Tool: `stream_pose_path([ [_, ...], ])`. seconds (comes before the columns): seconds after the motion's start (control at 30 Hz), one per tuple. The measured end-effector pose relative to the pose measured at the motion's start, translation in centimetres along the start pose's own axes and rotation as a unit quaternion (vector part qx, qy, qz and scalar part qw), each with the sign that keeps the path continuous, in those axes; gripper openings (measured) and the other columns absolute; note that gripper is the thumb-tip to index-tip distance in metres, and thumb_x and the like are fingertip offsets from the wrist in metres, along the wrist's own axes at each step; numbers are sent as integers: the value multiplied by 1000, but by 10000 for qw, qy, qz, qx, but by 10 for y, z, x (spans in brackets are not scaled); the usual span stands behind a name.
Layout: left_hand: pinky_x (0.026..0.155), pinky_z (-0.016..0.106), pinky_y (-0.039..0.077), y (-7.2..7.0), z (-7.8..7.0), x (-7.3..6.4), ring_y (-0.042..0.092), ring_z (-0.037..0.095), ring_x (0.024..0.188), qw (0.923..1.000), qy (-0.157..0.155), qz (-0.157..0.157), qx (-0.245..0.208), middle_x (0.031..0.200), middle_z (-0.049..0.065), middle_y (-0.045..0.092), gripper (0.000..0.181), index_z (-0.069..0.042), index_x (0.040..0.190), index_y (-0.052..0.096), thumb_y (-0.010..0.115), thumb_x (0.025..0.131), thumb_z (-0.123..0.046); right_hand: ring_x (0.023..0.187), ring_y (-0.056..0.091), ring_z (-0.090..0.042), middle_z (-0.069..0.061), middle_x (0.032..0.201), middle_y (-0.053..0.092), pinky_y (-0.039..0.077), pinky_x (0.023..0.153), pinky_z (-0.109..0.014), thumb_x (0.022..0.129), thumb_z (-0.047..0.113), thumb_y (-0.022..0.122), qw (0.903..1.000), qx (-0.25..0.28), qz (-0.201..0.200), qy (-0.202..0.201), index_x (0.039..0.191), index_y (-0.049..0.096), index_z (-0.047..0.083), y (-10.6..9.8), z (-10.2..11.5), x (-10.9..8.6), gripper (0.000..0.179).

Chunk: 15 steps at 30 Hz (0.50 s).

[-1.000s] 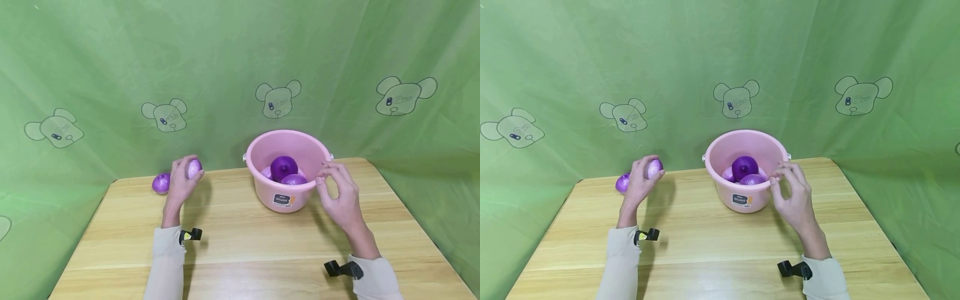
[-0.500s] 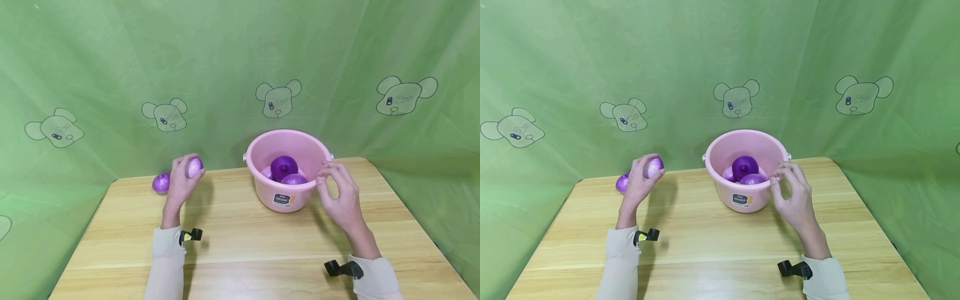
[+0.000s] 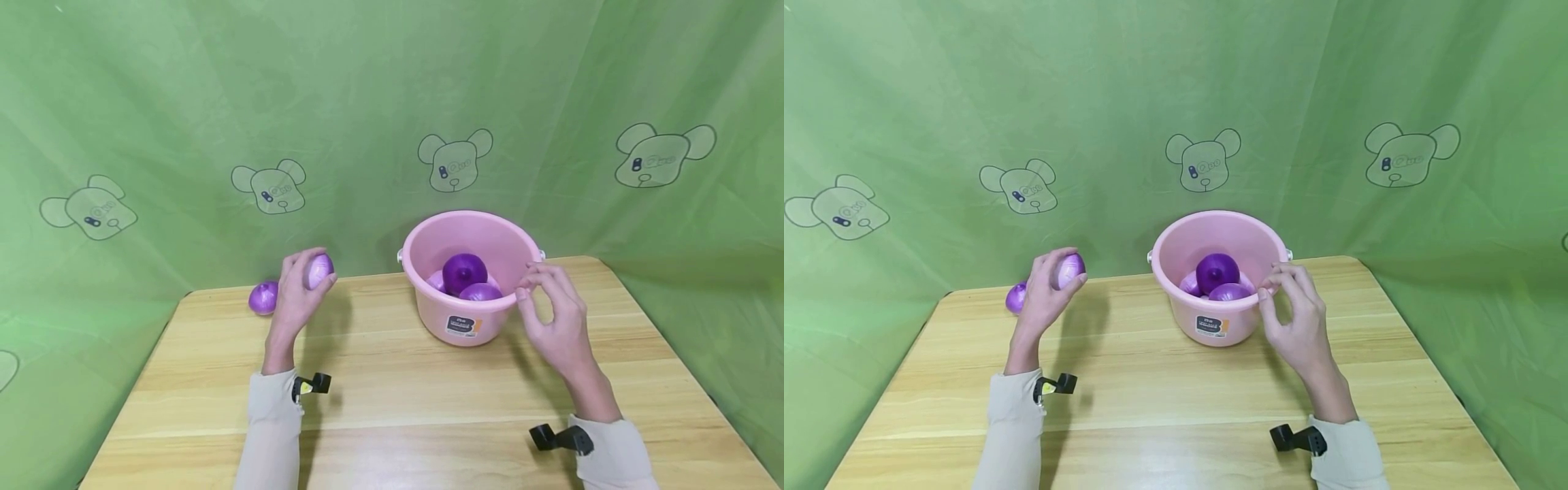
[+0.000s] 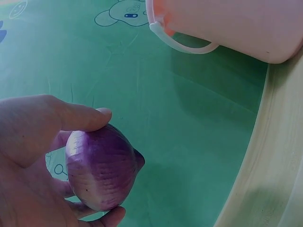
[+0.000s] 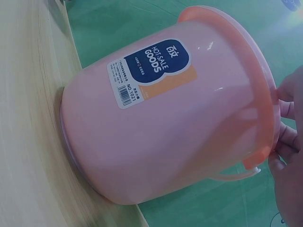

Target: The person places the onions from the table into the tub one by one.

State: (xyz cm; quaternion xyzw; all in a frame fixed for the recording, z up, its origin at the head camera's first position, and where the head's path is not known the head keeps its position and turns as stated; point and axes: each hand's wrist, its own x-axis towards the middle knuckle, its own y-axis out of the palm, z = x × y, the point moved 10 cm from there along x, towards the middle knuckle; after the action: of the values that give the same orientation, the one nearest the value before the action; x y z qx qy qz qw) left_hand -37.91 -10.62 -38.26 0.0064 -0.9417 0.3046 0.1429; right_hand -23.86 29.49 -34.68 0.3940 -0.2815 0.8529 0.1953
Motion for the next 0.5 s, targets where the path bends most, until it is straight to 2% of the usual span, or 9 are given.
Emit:
stream_pose_path([
  [0.27, 89, 58, 56, -1, -7, -2, 56, 40, 116, 9999, 83, -4, -123, 143, 19, 44, 56, -21, 143, 57, 78, 91, -24, 113, 59, -35, -22, 113, 66, 41, 114, -28, 84, -7, 69, 10000, 11, -57, -16, 94, 70, -6, -1, 0, 0, 10],
  [0.5, 88, 57, 57, -1, -13, -4, 57, 40, 115, 9998, 164, -54, -109, 142, 18, 44, 55, -22, 142, 58, 79, 91, -24, 118, 58, -28, -22, 114, 65, 41, 115, -31, 87, -3, 68, 9999, 3, 100, 52, 96, 70, -5, 0, -2, 0, 9],
])
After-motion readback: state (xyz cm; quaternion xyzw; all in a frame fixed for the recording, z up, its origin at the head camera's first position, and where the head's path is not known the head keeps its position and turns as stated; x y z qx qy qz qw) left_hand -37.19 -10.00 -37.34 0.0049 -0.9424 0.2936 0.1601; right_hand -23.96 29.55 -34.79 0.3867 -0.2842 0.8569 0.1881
